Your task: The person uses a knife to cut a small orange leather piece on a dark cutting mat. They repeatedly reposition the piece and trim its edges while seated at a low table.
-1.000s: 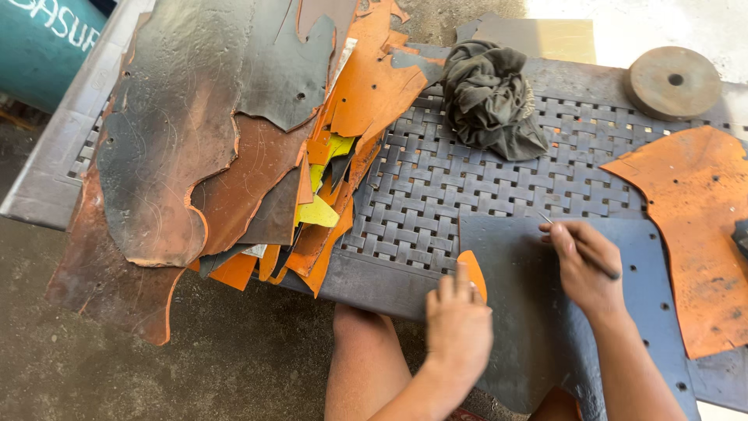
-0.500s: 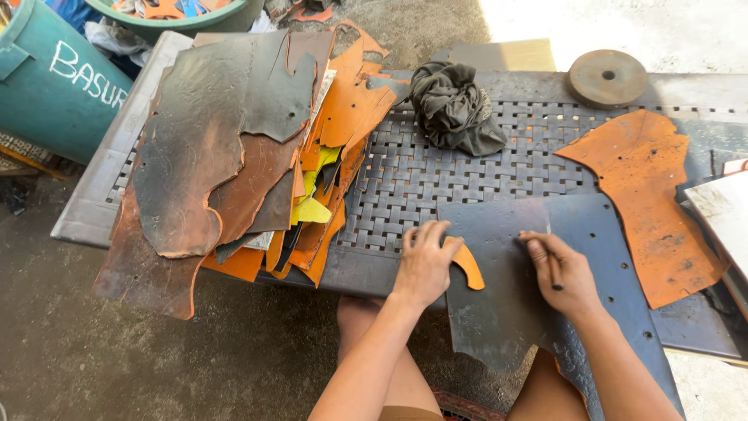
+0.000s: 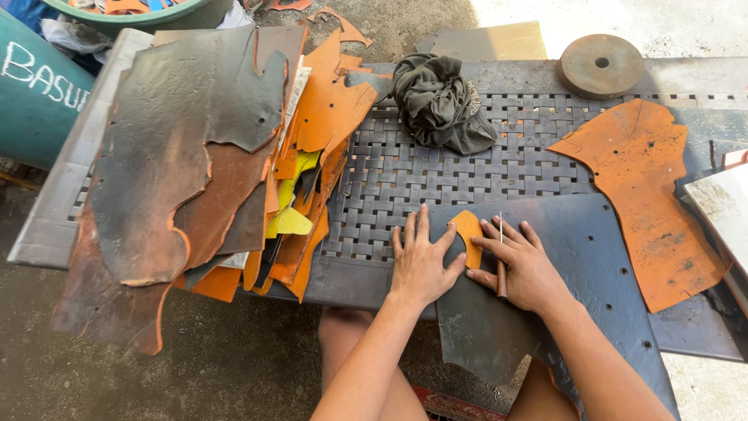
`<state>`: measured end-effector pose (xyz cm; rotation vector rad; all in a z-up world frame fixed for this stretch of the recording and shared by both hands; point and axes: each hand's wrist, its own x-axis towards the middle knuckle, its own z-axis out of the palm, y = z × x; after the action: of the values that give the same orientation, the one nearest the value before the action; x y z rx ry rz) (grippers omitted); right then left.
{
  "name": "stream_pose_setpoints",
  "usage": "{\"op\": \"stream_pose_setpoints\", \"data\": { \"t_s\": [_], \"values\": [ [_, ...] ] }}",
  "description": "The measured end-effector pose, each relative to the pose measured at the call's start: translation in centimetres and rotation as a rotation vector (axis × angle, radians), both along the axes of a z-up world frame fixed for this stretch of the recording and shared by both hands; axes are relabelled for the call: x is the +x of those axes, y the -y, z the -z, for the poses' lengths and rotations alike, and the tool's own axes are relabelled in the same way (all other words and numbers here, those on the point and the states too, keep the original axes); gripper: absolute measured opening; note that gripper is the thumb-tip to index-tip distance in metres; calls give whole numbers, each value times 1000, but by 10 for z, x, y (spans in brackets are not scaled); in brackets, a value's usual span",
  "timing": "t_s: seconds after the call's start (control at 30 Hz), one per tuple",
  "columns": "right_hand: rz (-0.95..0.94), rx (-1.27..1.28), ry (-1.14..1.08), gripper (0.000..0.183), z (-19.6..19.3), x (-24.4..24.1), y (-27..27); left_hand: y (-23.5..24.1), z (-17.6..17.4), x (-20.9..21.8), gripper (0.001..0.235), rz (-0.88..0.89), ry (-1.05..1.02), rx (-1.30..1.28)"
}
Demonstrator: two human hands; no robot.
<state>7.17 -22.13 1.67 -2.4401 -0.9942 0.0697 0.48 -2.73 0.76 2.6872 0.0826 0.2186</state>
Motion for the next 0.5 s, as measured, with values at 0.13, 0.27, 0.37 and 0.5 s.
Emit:
{"op": "stream_pose_setpoints", "data": {
  "t_s": [0.13,0.27,0.37,0.5],
  "values": [
    [37,29,103,52,1,1,0,4,7,10,54,10,40,39],
    [43,25,147,47,0,1,-1,5,9,4,49,6,65,-3],
    [47,31,134,48,-4,2,-3,5,7,5,49,4,63,-19],
    [52,26,131,48,-5,4,-4,4,6,7,48,6,73,-24]
  ]
}}
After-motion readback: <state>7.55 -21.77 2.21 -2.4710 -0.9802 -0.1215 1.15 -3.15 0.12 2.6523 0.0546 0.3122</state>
